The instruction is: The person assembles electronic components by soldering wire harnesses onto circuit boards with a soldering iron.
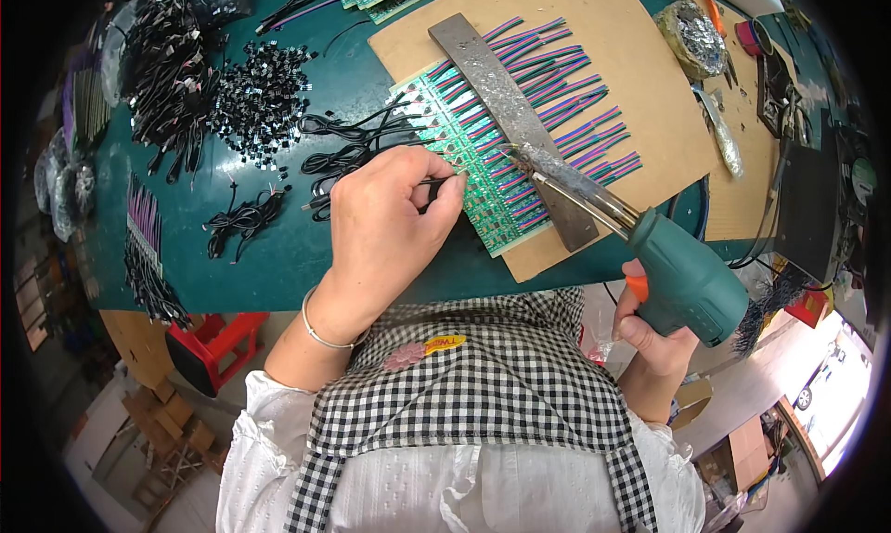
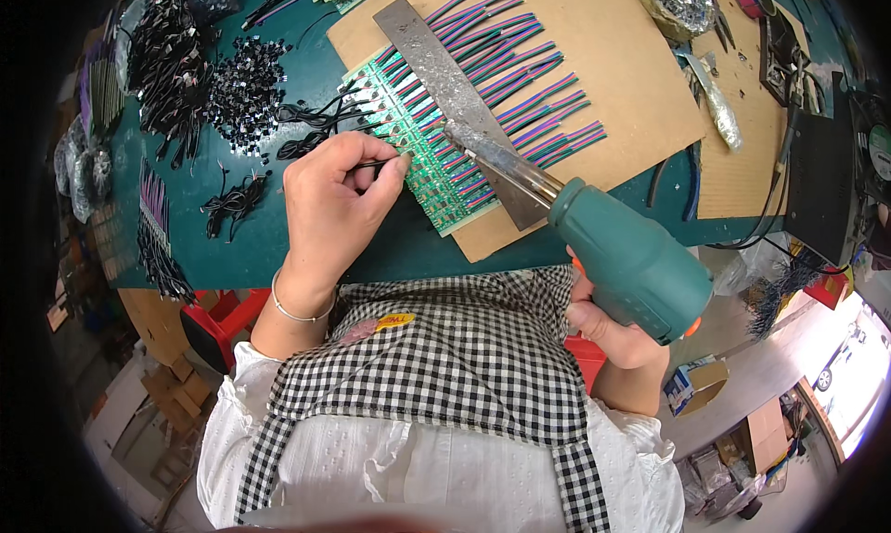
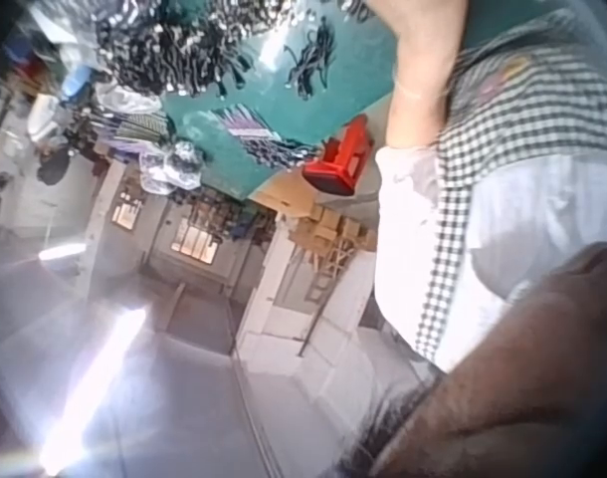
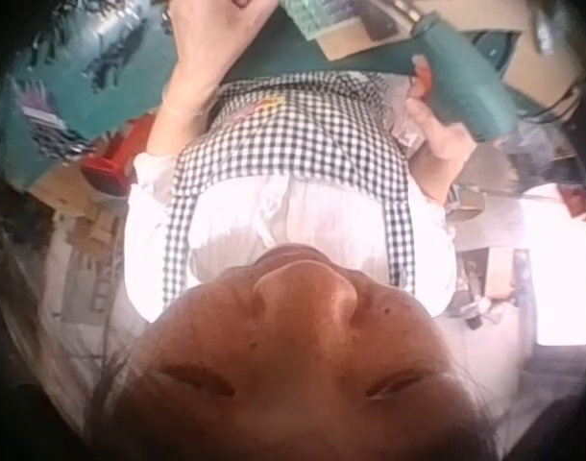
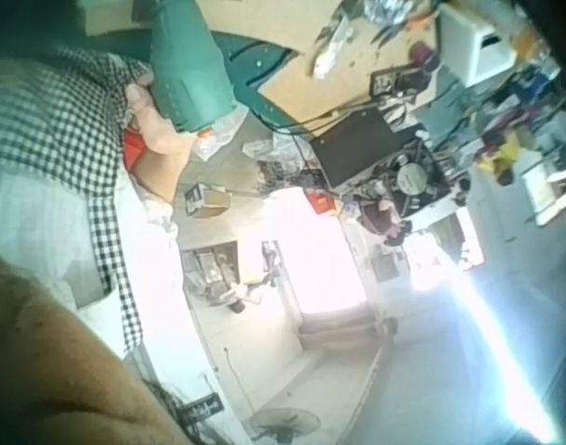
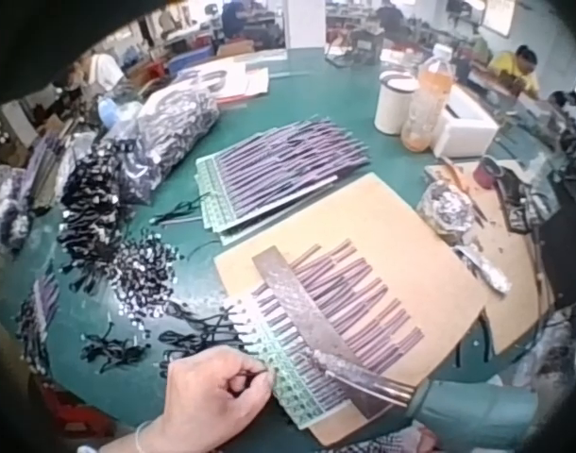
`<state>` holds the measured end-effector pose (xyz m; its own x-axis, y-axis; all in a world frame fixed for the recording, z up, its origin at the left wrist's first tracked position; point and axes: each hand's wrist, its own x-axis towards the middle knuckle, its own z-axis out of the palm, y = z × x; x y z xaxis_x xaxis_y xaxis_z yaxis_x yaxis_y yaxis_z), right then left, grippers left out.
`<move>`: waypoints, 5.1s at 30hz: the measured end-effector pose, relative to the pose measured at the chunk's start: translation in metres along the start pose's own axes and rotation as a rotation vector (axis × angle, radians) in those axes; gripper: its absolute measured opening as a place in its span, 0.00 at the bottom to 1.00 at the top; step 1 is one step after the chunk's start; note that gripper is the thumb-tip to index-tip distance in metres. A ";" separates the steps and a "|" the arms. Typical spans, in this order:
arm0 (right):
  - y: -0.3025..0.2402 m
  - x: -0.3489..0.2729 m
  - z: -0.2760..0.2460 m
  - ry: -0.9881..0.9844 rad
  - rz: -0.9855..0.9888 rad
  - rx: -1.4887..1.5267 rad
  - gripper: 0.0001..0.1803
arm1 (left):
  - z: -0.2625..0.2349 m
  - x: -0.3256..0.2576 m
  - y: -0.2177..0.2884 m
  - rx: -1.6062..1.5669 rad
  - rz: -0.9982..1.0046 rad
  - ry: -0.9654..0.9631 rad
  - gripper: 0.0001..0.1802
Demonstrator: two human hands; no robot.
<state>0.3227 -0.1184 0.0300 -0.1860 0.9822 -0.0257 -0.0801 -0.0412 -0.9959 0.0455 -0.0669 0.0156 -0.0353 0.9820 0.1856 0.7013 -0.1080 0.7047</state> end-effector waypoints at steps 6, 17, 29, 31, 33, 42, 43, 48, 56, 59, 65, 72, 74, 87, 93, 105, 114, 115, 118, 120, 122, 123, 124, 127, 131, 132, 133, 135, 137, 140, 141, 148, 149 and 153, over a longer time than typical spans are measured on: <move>0.001 0.002 -0.003 -0.052 -0.003 0.041 0.34 | -0.003 -0.004 -0.003 0.020 0.082 -0.040 0.06; -0.001 -0.007 -0.017 -0.120 -0.041 -0.114 0.34 | -0.008 0.012 0.001 0.006 0.061 -0.188 0.06; 0.004 -0.013 -0.022 -0.251 0.005 -0.182 0.30 | -0.018 0.039 -0.002 -0.066 -0.095 -0.468 0.07; 0.003 -0.015 -0.020 -0.210 0.047 -0.204 0.29 | -0.018 0.042 -0.002 -0.070 -0.070 -0.479 0.06; -0.006 -0.008 -0.008 -0.159 0.085 -0.204 0.20 | -0.018 0.044 -0.001 -0.069 -0.044 -0.490 0.05; 0.000 0.000 -0.008 -0.192 0.014 -0.303 0.11 | -0.015 0.044 -0.001 -0.077 -0.041 -0.489 0.04; 0.001 -0.002 -0.007 -0.162 -0.006 -0.327 0.11 | -0.015 0.044 -0.001 -0.064 -0.049 -0.480 0.05; 0.004 -0.006 -0.017 -0.233 -0.054 -0.397 0.19 | -0.015 0.042 0.002 -0.041 -0.034 -0.439 0.05; 0.000 -0.006 -0.014 -0.125 0.014 -0.105 0.28 | -0.017 0.045 0.006 -0.005 -0.127 -0.472 0.04; 0.005 -0.006 -0.014 -0.191 0.040 -0.113 0.27 | -0.017 0.046 0.005 -0.013 -0.140 -0.490 0.04; 0.000 0.006 -0.010 -0.267 -0.117 -0.363 0.09 | -0.018 0.045 0.004 -0.021 -0.141 -0.496 0.04; 0.008 -0.009 -0.018 -0.114 0.002 -0.111 0.38 | -0.018 0.045 0.005 -0.013 -0.128 -0.485 0.04; 0.010 -0.008 -0.020 -0.125 -0.021 -0.121 0.40 | -0.019 0.046 0.006 -0.005 -0.135 -0.493 0.04; -0.012 0.003 0.003 0.052 0.193 0.134 0.36 | -0.016 0.041 -0.002 -0.043 -0.085 -0.447 0.04; -0.005 -0.002 0.013 0.208 0.029 0.094 0.36 | -0.025 0.034 -0.002 -0.019 -0.082 -0.435 0.03; -0.006 0.005 -0.009 -0.003 0.016 0.082 0.38 | -0.084 -0.012 -0.033 -0.174 -0.092 0.005 0.04; -0.007 0.016 0.001 -0.032 0.036 0.081 0.39 | -0.144 -0.027 -0.126 0.502 -0.236 0.134 0.04; -0.008 0.016 0.004 -0.034 0.038 0.081 0.39 | -0.144 -0.028 -0.128 0.400 -0.298 0.129 0.05; -0.009 0.014 0.004 -0.036 0.034 0.084 0.39 | -0.159 -0.034 -0.140 -0.224 -0.316 0.414 0.04; -0.008 0.013 0.003 -0.043 0.026 0.083 0.39 | -0.167 -0.035 -0.135 -0.377 -0.220 0.614 0.06; -0.008 0.012 0.003 -0.041 0.034 0.079 0.38 | -0.175 -0.034 -0.126 -0.363 -0.170 0.741 0.07; -0.008 0.013 0.003 -0.046 0.034 0.080 0.38 | -0.178 -0.036 -0.116 -0.292 -0.141 0.816 0.07; -0.008 0.014 0.005 -0.046 0.037 0.082 0.38 | -0.178 -0.037 -0.107 -0.197 -0.032 0.920 0.07; -0.012 0.015 0.010 -0.044 0.041 0.083 0.38 | -0.174 -0.038 -0.081 -0.072 0.172 1.015 0.05; -0.007 0.014 0.019 0.039 0.026 0.090 0.38 | -0.136 -0.038 -0.028 -0.226 -0.029 0.431 0.06; -0.009 0.019 0.025 0.036 0.042 0.079 0.38 | -0.123 -0.033 -0.018 -0.319 -0.003 0.155 0.05; -0.010 0.023 0.038 0.083 0.059 0.093 0.39 | -0.105 -0.030 -0.008 -0.376 -0.023 -0.020 0.05; -0.014 0.035 0.057 0.058 0.119 0.162 0.37 | -0.075 -0.028 0.008 -0.487 -0.008 -0.189 0.05; -0.017 0.041 0.069 0.005 0.160 0.147 0.35 | -0.063 -0.026 0.022 -0.501 0.000 -0.349 0.06; -0.011 0.043 0.077 -0.116 0.143 0.206 0.38 | -0.044 -0.023 0.035 -0.492 0.095 -0.394 0.06; -0.011 0.044 0.075 -0.157 0.150 0.217 0.38 | -0.040 -0.021 0.039 -0.449 0.117 -0.388 0.05; -0.011 0.042 0.062 -0.183 0.062 -0.277 0.16 | -0.025 -0.023 0.042 -0.336 0.183 -0.354 0.06; -0.010 0.042 0.061 -0.157 -0.029 -0.325 0.11 | -0.023 -0.023 0.043 -0.333 0.177 -0.355 0.06; 0.000 0.038 0.054 -0.140 -0.171 -0.338 0.15 | -0.022 -0.022 0.045 -0.347 0.200 -0.292 0.06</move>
<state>0.2628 -0.0913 0.0336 -0.3314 0.9342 0.1319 0.2007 0.2064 -0.9577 0.0623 -0.0970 0.0582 0.3115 0.9337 0.1764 0.3938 -0.2958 0.8703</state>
